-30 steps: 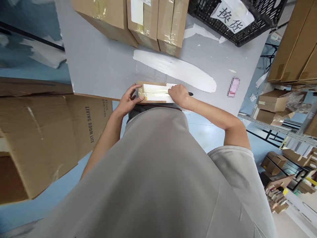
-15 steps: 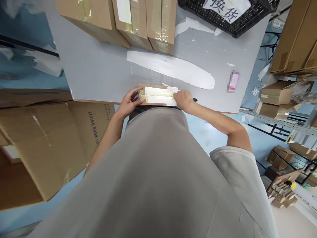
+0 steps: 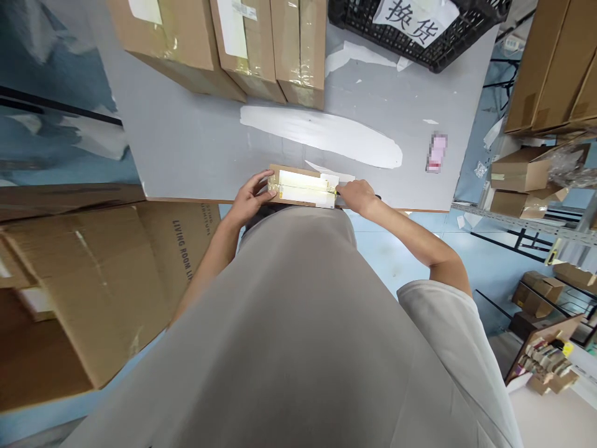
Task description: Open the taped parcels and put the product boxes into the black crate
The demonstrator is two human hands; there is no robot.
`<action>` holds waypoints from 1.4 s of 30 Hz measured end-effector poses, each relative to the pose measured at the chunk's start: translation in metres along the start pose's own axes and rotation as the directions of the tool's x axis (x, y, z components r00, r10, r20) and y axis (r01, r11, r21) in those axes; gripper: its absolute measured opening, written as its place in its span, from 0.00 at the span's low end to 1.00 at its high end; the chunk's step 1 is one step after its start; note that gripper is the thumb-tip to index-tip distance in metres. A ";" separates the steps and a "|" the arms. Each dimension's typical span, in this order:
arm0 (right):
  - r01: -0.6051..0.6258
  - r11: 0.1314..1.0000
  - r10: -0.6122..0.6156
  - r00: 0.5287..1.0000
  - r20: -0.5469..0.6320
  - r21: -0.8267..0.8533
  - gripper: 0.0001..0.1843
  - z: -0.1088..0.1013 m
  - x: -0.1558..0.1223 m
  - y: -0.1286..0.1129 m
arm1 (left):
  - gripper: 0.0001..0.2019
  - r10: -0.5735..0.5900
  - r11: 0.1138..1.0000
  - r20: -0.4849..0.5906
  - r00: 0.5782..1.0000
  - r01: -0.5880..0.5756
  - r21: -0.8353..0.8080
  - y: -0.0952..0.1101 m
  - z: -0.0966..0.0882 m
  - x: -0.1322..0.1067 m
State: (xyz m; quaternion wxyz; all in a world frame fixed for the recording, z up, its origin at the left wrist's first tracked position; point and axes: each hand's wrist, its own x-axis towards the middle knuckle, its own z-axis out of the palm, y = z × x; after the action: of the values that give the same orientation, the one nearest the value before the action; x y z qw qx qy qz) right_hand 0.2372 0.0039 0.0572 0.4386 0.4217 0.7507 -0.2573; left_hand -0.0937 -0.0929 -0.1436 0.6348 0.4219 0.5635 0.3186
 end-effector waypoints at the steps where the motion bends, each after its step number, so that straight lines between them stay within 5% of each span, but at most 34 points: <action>1: 0.003 1.000 -0.003 1.000 0.017 0.006 0.30 0.002 0.000 0.002 | 0.48 0.008 1.000 -0.006 1.000 -0.008 -0.010 0.000 0.002 0.000; 7: 0.037 0.999 -0.036 0.999 -0.042 0.037 0.33 0.009 0.003 0.004 | 0.43 0.069 0.985 -0.123 0.990 -0.049 0.162 0.014 0.002 -0.007; 10: 0.098 0.995 -0.095 0.989 -0.115 0.020 0.32 -0.002 0.015 -0.011 | 0.38 0.177 0.930 -0.222 0.959 -0.089 0.356 0.032 -0.004 -0.009; 14: 0.157 0.987 -0.159 0.971 -0.180 -0.022 0.30 -0.027 0.035 -0.037 | 0.38 0.292 0.842 -0.184 0.939 -0.161 0.514 0.055 0.000 0.002; 20: 0.165 0.986 -0.168 0.967 -0.191 -0.031 0.28 -0.036 0.039 -0.051 | 0.40 0.302 0.808 -0.177 0.937 -0.153 0.568 0.060 0.012 0.015; 42: 0.139 0.979 -0.106 0.972 -0.210 0.148 0.26 -0.018 0.019 -0.034 | 0.47 0.248 0.754 -0.157 0.956 -0.089 0.651 0.062 0.005 0.009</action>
State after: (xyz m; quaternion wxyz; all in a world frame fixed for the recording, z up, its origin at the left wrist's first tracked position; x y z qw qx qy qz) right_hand 0.1953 0.0079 0.0499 0.3083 0.4323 0.7925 -0.3001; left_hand -0.0828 -0.0585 -0.0919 0.3520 0.6205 0.6679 0.2122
